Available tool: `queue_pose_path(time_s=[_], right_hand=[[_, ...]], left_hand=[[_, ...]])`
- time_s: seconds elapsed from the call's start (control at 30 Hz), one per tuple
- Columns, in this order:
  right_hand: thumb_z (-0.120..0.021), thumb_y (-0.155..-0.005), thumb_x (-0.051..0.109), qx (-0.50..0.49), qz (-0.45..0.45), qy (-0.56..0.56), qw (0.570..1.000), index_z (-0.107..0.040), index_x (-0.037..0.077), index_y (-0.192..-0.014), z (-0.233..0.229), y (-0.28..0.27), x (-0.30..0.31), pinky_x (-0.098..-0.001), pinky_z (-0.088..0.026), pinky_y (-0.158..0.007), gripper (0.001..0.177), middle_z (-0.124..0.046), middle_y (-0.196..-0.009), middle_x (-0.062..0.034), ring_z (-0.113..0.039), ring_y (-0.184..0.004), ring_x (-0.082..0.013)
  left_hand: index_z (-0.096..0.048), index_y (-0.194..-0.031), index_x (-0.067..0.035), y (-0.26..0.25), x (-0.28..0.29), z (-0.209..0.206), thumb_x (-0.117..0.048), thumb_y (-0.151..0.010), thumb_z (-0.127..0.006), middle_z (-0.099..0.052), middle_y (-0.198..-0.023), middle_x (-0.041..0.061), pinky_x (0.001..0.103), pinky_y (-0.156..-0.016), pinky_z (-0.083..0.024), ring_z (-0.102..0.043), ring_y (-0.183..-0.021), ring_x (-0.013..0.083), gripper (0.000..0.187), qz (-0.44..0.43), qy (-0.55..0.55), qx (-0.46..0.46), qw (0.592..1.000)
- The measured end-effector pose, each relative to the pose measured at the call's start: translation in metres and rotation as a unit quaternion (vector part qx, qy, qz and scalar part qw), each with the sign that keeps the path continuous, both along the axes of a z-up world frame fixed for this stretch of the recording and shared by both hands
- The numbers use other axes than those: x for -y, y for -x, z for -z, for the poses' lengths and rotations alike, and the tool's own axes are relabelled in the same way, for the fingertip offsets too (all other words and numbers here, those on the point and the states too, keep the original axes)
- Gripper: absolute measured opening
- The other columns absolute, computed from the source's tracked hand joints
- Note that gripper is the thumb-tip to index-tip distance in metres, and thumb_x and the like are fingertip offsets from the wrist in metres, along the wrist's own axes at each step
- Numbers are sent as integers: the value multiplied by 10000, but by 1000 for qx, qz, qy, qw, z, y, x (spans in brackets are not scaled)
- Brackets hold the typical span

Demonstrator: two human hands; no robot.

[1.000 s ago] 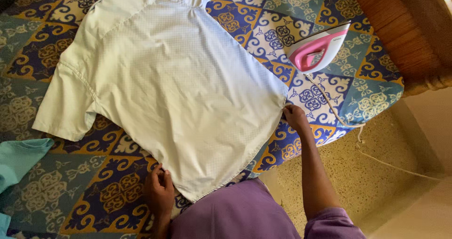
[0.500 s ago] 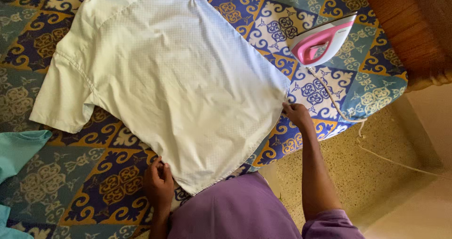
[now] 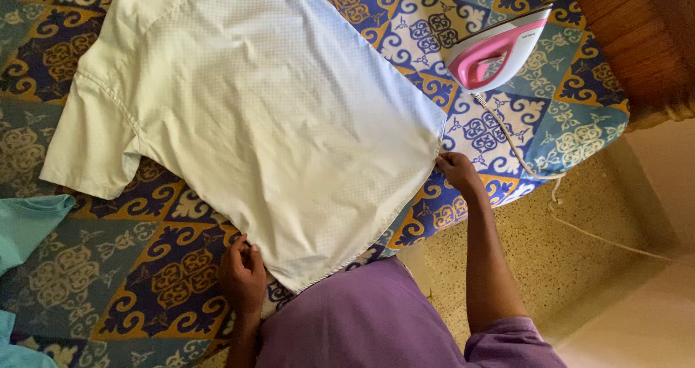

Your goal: The person spreads a white shirt across a bed and smoothed it by hand. Using an iron, they press the fabric of the sleeves and the main body of the shirt to remove wrinkles.

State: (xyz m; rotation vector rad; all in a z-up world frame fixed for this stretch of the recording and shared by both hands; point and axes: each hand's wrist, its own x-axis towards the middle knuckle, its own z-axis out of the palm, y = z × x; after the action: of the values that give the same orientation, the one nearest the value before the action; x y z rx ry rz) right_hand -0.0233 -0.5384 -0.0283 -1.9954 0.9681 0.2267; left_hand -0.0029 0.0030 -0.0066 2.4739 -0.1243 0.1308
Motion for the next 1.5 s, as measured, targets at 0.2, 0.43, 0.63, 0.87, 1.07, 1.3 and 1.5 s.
queue_pose_path(time_s=[0.2,0.43,0.63,0.87,1.07,1.3,1.5], right_hand=[[-546,-1072,258,-8,-12,26,1000,-772,21,-1129,-7,2,-3,-342,-474,-640,333,-727,-862,-102,-577,-695,-181],[-638,-1018,336,-20,-42,84,995,-770,18,-1116,-27,8,-17,-363,-541,-685,358,-778,-892,-154,-684,-722,-208],[-745,-942,365,-50,-57,80,994,-777,10,-1103,-34,8,-20,-378,-597,-760,391,-790,-966,-159,-755,-822,-246],[-743,-930,321,-39,-96,101,989,-777,21,-1138,-8,13,-3,-380,-601,-809,366,-794,-1029,-158,-762,-878,-255],[-739,-941,320,-69,-107,103,986,-779,16,-1136,-7,9,-2,-386,-598,-803,364,-792,-1008,-165,-757,-856,-256],[-713,-1004,315,74,-23,114,990,-722,-53,-1144,-16,5,6,-361,-557,-739,394,-765,-967,-176,-708,-836,-230],[-679,-1022,205,275,-68,268,921,-673,-76,-1218,0,-29,27,-365,-546,-733,342,-678,-1081,-214,-688,-858,-273]], left_hand=[[-667,-1272,10,-2,0,0,-222,-1030,-614,-671,-899,79,376,-682,-510,-628,-782,224,340,3,9,0,1000],[-675,-1276,-5,0,0,1,-210,-1041,-618,-669,-862,56,370,-711,-509,-625,-755,201,318,11,-4,21,1000],[-655,-1283,10,-2,0,-2,-198,-1038,-618,-670,-906,68,360,-711,-530,-643,-787,193,323,24,27,14,999],[-638,-1302,13,9,3,-18,-227,-949,-708,-661,-843,77,387,-709,-533,-629,-735,225,433,59,31,5,998],[-520,-1448,-32,18,8,-35,-280,-933,-688,-718,-860,77,368,-668,-553,-691,-734,209,596,-18,47,-215,975],[-528,-1429,-86,36,1,-29,-346,-906,-741,-776,-855,76,367,-681,-565,-716,-737,196,621,-36,11,-221,974],[-444,-1484,-67,37,4,-32,-322,-862,-781,-787,-798,94,337,-663,-585,-734,-671,186,752,-34,97,-324,940]])
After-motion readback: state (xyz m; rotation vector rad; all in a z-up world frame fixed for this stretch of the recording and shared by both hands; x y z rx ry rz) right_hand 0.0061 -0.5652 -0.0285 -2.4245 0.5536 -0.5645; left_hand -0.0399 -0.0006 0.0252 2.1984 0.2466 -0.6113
